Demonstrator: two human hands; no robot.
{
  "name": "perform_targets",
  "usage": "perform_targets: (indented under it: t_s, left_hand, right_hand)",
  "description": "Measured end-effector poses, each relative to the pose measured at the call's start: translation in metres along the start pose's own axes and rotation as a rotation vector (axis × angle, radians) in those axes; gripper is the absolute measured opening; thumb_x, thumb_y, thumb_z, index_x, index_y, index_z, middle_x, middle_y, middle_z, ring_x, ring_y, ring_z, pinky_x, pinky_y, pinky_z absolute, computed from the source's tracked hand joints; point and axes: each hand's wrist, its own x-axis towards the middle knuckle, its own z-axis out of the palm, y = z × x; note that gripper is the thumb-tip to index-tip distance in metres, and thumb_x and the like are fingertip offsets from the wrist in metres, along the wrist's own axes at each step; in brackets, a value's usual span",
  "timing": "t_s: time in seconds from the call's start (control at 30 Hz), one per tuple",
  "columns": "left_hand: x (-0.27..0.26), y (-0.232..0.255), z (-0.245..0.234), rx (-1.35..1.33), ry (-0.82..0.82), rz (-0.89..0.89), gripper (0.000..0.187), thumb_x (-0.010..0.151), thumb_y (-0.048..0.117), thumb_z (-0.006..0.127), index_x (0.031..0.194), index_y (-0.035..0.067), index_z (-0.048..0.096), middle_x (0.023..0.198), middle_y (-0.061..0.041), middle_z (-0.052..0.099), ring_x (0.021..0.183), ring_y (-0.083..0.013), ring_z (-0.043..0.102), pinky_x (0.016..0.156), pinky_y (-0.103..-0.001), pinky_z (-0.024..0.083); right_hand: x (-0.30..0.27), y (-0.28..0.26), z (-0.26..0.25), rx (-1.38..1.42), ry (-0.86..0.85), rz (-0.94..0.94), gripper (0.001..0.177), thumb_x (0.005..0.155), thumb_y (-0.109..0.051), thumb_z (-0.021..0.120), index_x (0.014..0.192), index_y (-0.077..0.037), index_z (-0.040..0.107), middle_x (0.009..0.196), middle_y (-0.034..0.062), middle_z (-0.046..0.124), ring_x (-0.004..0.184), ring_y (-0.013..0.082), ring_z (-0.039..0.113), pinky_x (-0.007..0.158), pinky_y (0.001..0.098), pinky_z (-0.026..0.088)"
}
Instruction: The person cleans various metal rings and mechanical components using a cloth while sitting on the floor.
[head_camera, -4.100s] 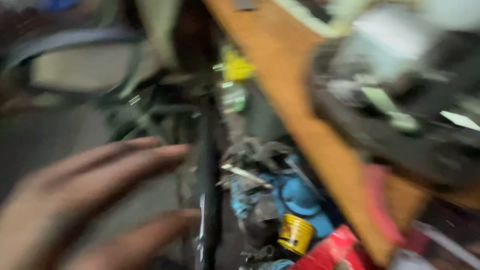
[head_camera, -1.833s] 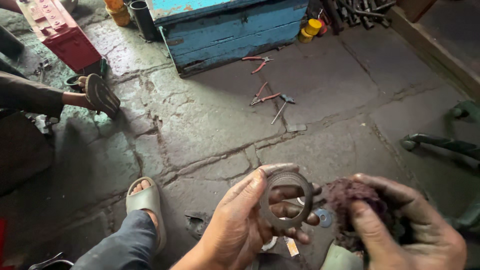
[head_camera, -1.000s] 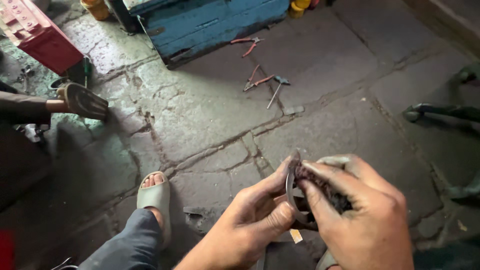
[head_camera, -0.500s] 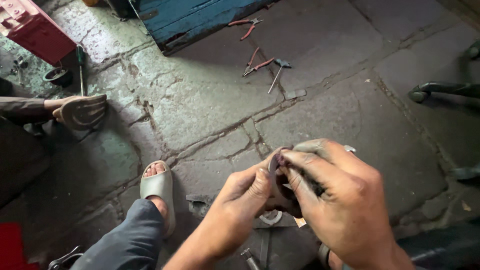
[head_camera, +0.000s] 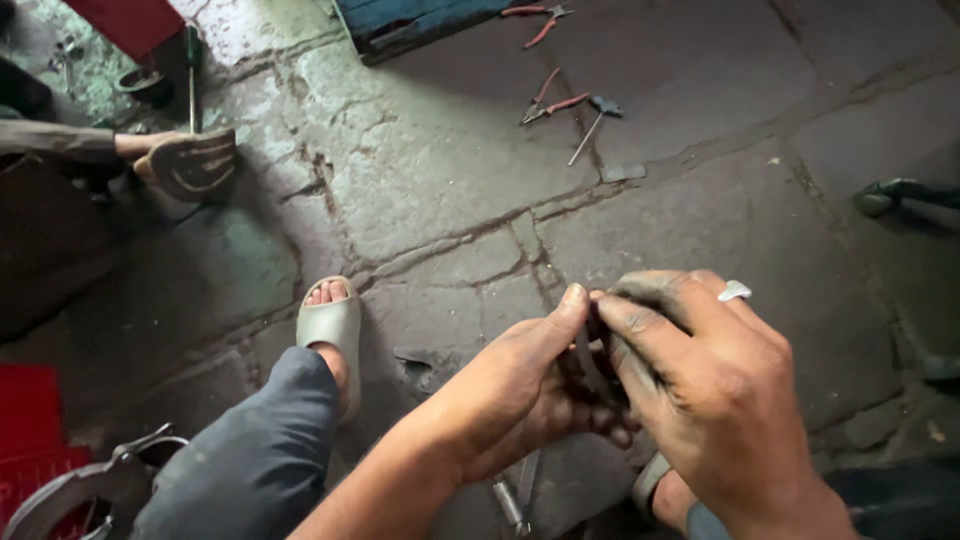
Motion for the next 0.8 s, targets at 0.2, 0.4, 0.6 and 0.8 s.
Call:
perform_targets:
  t_s: [0.2,0.4,0.6,0.8]
  left_hand:
    - [0.009,-0.004,-0.004,0.031,0.049,0.046,0.045,0.115,0.042,0.043,0.124,0.000,0.058,0.106,-0.009,0.067,0.093,-0.0183,0.066,0.082,-0.035,0.056]
    - [0.010,-0.011,0.008,0.465,0.103,0.280,0.039,0.109,0.031,0.053,0.135,0.004,0.062,0.108,-0.002,0.065,0.094,-0.0112,0.061,0.084,-0.029,0.054]
    - [0.011,-0.006,0.013,0.346,0.161,0.272,0.043,0.109,0.032,0.055,0.131,-0.004,0.063,0.109,-0.006,0.068,0.091,-0.0120,0.066,0.079,-0.032,0.060]
    - [0.005,0.003,0.011,0.225,0.125,0.253,0.051,0.109,0.036,0.051,0.147,0.002,0.056,0.099,-0.012,0.065,0.083,-0.0220,0.069,0.075,-0.038,0.062]
  right_hand:
    - [-0.004,0.001,0.005,-0.071,0.013,0.094,0.035,0.074,-0.001,0.076,0.109,-0.002,0.074,0.103,0.0143,0.069,0.092,0.0339,0.068,0.080,0.0416,0.054]
    - [-0.006,0.007,0.004,0.033,-0.014,0.186,0.029,0.081,-0.003,0.076,0.110,-0.001,0.073,0.101,0.0135,0.070,0.086,0.0316,0.070,0.073,0.0372,0.055]
    - [-0.004,0.001,0.008,0.017,0.110,0.268,0.027,0.084,-0.007,0.082,0.106,0.004,0.070,0.090,0.0162,0.070,0.077,0.0262,0.072,0.069,0.0359,0.054]
    - [-0.005,0.008,0.004,0.173,0.133,0.254,0.018,0.090,-0.008,0.078,0.104,0.001,0.071,0.098,0.0080,0.074,0.084,0.0136,0.072,0.077,0.0274,0.057]
